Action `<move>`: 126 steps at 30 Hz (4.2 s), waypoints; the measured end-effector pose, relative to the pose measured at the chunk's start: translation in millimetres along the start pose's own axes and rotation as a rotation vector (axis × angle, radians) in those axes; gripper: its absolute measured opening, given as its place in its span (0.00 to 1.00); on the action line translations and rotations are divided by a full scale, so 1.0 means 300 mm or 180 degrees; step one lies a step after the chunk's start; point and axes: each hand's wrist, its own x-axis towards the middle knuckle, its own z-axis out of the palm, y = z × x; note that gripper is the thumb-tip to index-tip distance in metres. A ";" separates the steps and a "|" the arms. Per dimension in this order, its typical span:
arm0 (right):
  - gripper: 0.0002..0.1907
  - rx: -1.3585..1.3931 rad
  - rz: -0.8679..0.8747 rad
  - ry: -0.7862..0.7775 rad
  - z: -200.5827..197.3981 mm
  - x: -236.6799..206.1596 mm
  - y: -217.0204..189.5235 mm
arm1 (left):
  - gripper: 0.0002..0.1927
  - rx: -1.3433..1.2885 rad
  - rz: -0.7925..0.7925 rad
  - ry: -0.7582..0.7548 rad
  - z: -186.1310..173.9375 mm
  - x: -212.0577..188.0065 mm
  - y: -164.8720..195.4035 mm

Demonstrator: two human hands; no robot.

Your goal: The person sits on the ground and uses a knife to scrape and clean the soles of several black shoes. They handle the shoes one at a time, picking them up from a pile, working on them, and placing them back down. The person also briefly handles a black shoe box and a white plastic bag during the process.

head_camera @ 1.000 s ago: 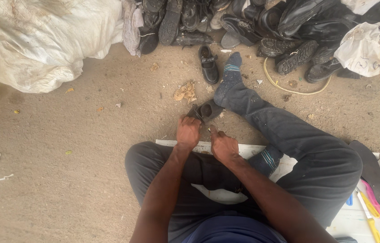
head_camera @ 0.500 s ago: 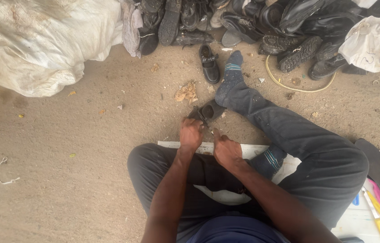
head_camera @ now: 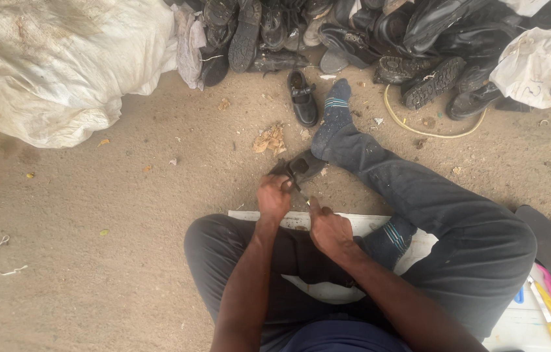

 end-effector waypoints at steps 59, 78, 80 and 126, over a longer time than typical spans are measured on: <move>0.18 0.3793 0.2054 -0.0112 -0.025 -0.193 0.122 | 0.14 -0.3111 -0.1668 -0.2611 0.175 -0.126 0.238; 0.19 0.1908 0.1925 -0.1096 -0.036 -0.056 0.332 | 0.07 0.0074 0.1146 -0.1082 0.160 -0.070 0.133; 0.18 0.1988 0.1505 -0.0945 -0.041 -0.010 0.349 | 0.07 -0.0493 0.0373 -0.0947 0.174 -0.073 0.120; 0.19 0.1136 0.1345 -0.0944 -0.051 -0.041 0.234 | 0.02 -0.3966 -0.1685 0.0188 0.270 -0.036 0.110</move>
